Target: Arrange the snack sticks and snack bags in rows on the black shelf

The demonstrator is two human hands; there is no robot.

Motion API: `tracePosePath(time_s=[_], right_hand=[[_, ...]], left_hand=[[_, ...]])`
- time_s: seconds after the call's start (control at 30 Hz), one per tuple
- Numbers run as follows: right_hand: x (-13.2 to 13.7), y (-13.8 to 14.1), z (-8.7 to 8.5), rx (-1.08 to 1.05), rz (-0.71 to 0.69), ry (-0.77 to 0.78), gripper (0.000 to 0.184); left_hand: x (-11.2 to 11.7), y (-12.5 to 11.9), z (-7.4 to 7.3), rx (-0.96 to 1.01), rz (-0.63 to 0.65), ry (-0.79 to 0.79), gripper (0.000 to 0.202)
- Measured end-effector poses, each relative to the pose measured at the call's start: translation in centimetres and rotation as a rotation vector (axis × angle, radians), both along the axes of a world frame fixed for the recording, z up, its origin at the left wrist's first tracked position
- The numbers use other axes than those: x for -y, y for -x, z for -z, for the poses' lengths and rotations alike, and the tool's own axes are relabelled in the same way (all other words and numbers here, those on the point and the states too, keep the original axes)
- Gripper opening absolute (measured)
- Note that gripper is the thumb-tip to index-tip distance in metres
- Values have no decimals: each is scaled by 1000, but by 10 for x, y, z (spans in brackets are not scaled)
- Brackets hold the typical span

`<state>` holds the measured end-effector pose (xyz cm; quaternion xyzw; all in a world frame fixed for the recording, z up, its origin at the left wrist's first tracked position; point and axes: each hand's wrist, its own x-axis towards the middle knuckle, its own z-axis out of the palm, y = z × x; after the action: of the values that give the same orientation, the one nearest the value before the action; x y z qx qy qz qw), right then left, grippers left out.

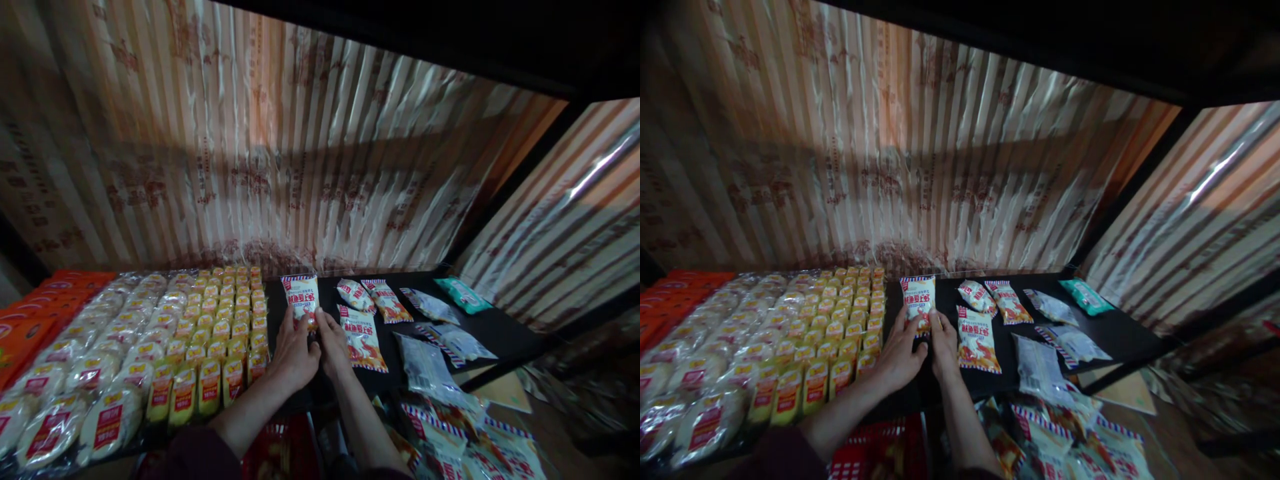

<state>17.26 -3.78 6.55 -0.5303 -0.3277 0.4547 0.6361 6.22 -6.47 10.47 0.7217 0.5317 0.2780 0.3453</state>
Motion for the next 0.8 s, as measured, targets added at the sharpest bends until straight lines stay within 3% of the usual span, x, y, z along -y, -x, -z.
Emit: tracePosePath(time_s=[0.23, 0.43, 0.8], right_hand=[[-37, -4, 17, 56, 96, 60, 50], [-61, -1, 18, 158, 158, 77, 43], [-118, 3, 43, 248, 76, 76, 39]], left_hand=[[-27, -2, 4, -51, 10, 65, 69], [-51, -6, 5, -52, 20, 69, 69], [-81, -2, 2, -156, 13, 89, 73]])
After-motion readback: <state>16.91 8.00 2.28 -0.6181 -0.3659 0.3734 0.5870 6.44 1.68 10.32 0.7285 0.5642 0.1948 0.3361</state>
